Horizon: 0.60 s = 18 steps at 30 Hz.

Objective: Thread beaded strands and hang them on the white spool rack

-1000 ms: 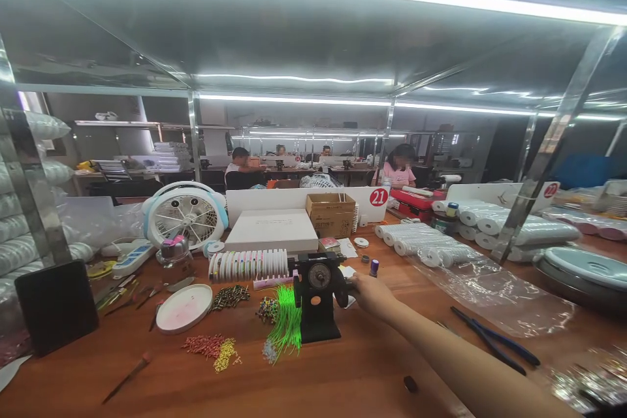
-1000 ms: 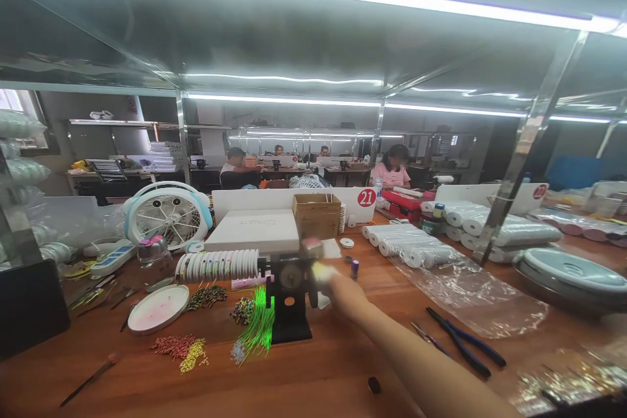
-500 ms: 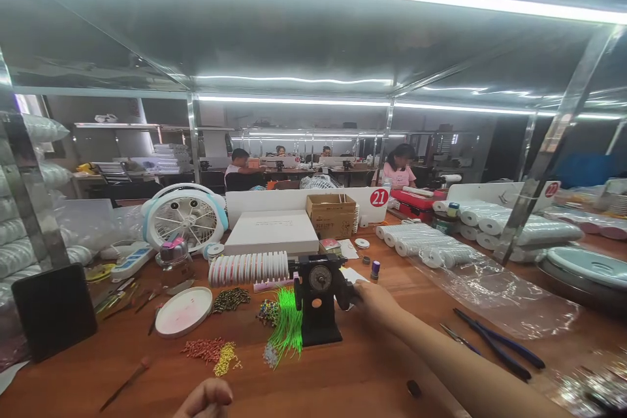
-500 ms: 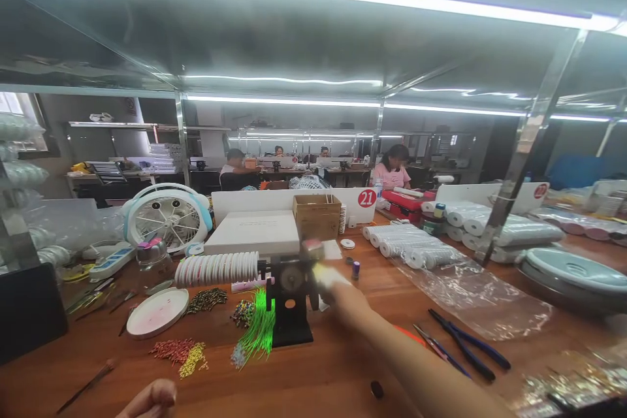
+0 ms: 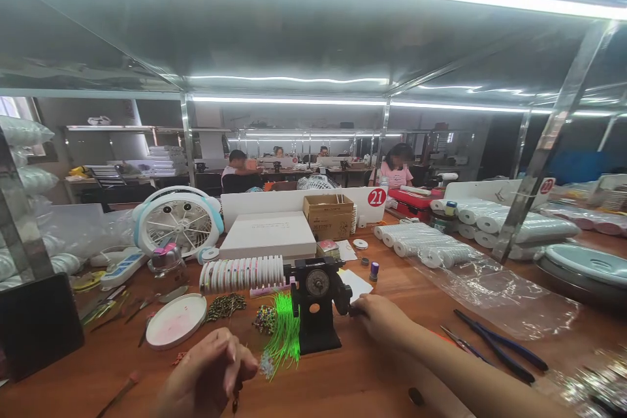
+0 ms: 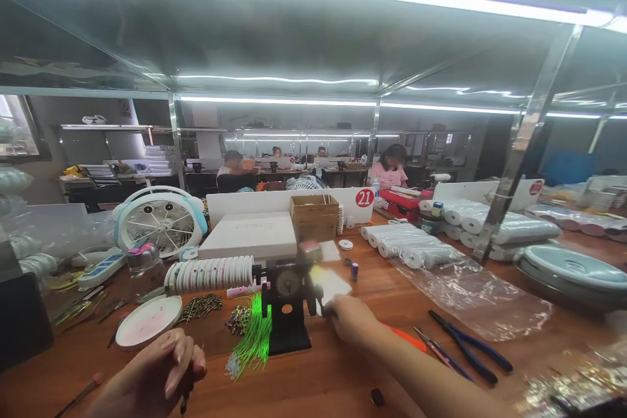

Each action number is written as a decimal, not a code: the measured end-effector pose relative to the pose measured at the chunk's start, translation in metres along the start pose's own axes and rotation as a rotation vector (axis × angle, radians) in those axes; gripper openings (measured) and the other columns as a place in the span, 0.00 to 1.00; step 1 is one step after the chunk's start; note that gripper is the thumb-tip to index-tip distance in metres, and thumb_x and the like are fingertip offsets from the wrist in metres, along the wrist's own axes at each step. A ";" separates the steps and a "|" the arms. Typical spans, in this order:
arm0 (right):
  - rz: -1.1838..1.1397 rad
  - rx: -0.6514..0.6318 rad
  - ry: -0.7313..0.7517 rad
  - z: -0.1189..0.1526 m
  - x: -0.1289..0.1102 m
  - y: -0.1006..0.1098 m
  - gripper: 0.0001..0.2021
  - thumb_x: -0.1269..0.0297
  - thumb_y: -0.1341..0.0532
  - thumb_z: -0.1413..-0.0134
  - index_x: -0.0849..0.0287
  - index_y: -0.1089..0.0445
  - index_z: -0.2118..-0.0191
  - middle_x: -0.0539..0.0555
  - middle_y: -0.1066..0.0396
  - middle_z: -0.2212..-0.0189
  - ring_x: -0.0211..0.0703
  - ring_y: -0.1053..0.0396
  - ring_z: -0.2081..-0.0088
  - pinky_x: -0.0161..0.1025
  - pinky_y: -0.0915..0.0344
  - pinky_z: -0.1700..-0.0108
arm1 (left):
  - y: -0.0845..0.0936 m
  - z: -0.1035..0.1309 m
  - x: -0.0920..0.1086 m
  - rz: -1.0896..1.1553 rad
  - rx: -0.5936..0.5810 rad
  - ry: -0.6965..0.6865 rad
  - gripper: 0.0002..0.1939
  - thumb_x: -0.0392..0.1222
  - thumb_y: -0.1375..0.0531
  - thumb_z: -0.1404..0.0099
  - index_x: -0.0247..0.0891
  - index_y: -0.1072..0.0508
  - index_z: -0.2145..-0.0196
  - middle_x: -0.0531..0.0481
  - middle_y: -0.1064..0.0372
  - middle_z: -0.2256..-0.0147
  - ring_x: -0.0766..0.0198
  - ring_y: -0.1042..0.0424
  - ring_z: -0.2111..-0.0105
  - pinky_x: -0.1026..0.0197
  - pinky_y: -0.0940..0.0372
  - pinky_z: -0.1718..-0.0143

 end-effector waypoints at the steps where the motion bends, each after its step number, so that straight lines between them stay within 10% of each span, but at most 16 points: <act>1: -0.001 -0.005 0.008 0.002 0.000 0.000 0.13 0.75 0.47 0.52 0.57 0.26 0.66 0.54 0.28 0.65 0.45 0.32 0.62 0.35 0.46 0.64 | 0.000 -0.005 0.003 0.046 -0.005 -0.003 0.16 0.43 0.44 0.39 0.37 0.30 0.82 0.50 0.36 0.78 0.62 0.33 0.69 0.64 0.37 0.64; 10: -0.009 -0.035 0.027 0.011 -0.004 0.002 0.12 0.77 0.48 0.58 0.59 0.29 0.72 0.52 0.28 0.71 0.42 0.33 0.67 0.34 0.50 0.70 | 0.006 -0.042 0.012 0.284 0.017 0.023 0.14 0.35 0.43 0.40 0.34 0.31 0.82 0.52 0.37 0.79 0.63 0.32 0.72 0.55 0.31 0.61; 18: -0.011 -0.075 0.020 0.017 -0.009 0.014 0.12 0.76 0.47 0.56 0.57 0.28 0.68 0.53 0.29 0.70 0.42 0.33 0.67 0.33 0.48 0.69 | 0.021 -0.049 0.004 0.288 0.051 0.039 0.10 0.36 0.42 0.40 0.33 0.26 0.78 0.46 0.29 0.74 0.46 0.31 0.53 0.46 0.35 0.53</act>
Point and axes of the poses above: each hand's wrist, its own z-axis away from the middle knuckle, its own y-axis out of the back of the hand, x = y × z, the point moved 10 cm from there along -z, towards the middle knuckle
